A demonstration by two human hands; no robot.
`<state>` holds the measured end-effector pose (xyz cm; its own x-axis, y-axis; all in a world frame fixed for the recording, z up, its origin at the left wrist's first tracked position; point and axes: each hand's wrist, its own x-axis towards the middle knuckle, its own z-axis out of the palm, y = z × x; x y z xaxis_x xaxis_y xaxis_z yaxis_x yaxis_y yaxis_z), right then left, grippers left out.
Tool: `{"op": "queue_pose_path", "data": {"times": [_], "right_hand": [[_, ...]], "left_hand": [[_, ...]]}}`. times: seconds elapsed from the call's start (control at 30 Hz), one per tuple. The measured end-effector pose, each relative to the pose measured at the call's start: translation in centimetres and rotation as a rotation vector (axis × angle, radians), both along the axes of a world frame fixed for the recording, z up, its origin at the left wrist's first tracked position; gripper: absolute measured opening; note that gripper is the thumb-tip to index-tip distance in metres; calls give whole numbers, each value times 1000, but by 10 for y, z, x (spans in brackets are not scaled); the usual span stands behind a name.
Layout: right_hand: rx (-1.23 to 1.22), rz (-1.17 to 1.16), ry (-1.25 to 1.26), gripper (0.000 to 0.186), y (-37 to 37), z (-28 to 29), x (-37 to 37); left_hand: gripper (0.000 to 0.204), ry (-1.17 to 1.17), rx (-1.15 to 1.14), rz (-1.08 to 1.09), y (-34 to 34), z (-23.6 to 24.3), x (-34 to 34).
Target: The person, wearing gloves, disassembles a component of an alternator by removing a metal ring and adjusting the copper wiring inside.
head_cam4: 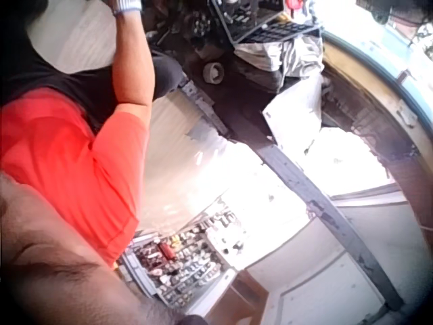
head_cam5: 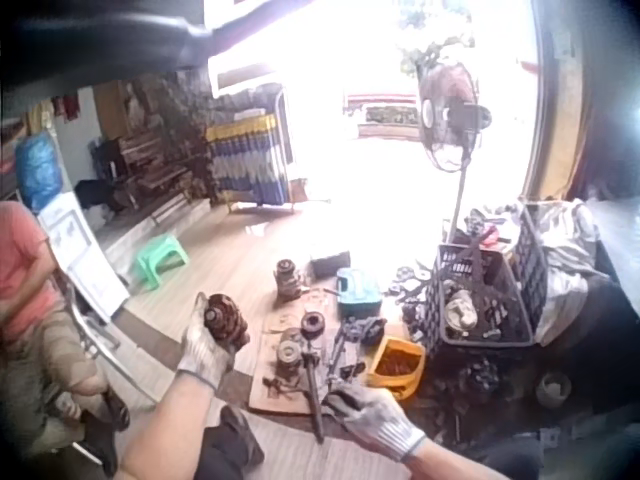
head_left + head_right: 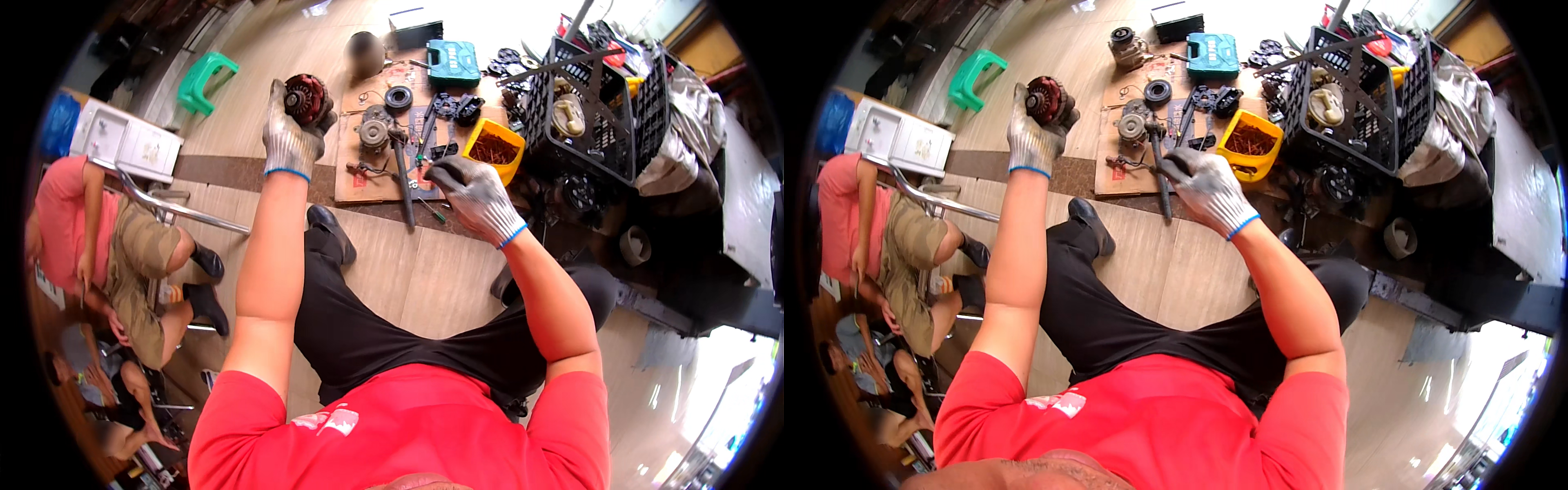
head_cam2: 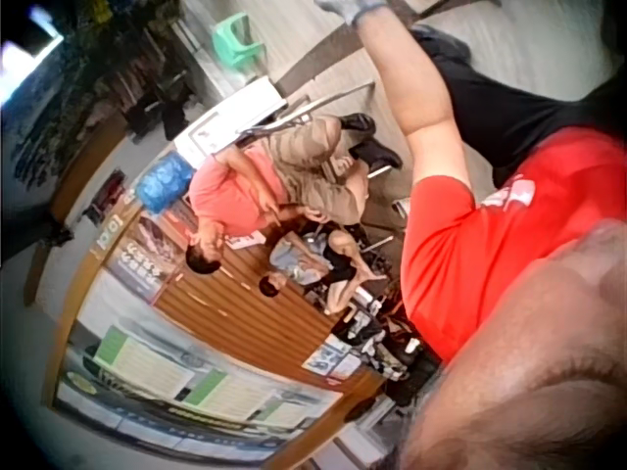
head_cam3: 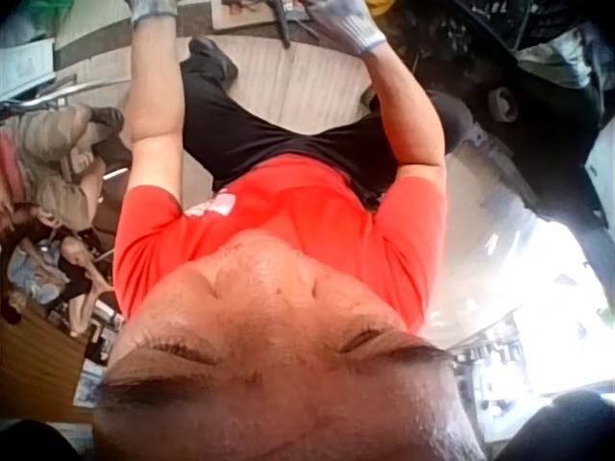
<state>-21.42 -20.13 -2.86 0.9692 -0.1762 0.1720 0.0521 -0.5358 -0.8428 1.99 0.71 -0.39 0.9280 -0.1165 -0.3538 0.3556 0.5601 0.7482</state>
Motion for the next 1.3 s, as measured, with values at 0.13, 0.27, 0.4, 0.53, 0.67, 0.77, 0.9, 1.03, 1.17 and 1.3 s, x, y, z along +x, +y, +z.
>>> {"op": "queue_pose_path", "data": {"times": [0.13, 0.27, 0.4, 0.53, 0.67, 0.77, 0.9, 1.03, 1.17, 1.3], "right_hand": [[-132, 10, -1, 16, 1, 28, -36], [-146, -110, 158, 14, -14, 77, -101], [-379, -238, 102, 13, -31, 105, -197], [-237, -511, 460, 11, -25, 124, -294], [45, -651, 653, 17, -26, 88, -378], [192, -531, 821, 18, -21, 92, -372], [-149, -301, 751, 34, -45, 107, -339], [48, -346, 329, 64, -65, 138, -246], [549, 31, -201, 72, -49, 113, -116], [804, -6, -86, 55, -3, 84, 14]], "left_hand": [[59, -62, 76, 221, 12, -3, 22], [50, -119, 104, 300, 20, -8, 31], [51, -145, 161, 299, 18, -7, 20], [49, -349, -1, 138, -4, 3, -3], [42, -718, 338, -8, -3, 7, -18], [31, -661, 198, -199, -2, 21, -27], [27, -571, -84, -415, 0, 37, -48], [30, -596, -28, -448, 6, 44, -57], [31, -587, 107, -434, 6, 45, -62], [32, -735, 168, -422, -3, 33, -63]]}}
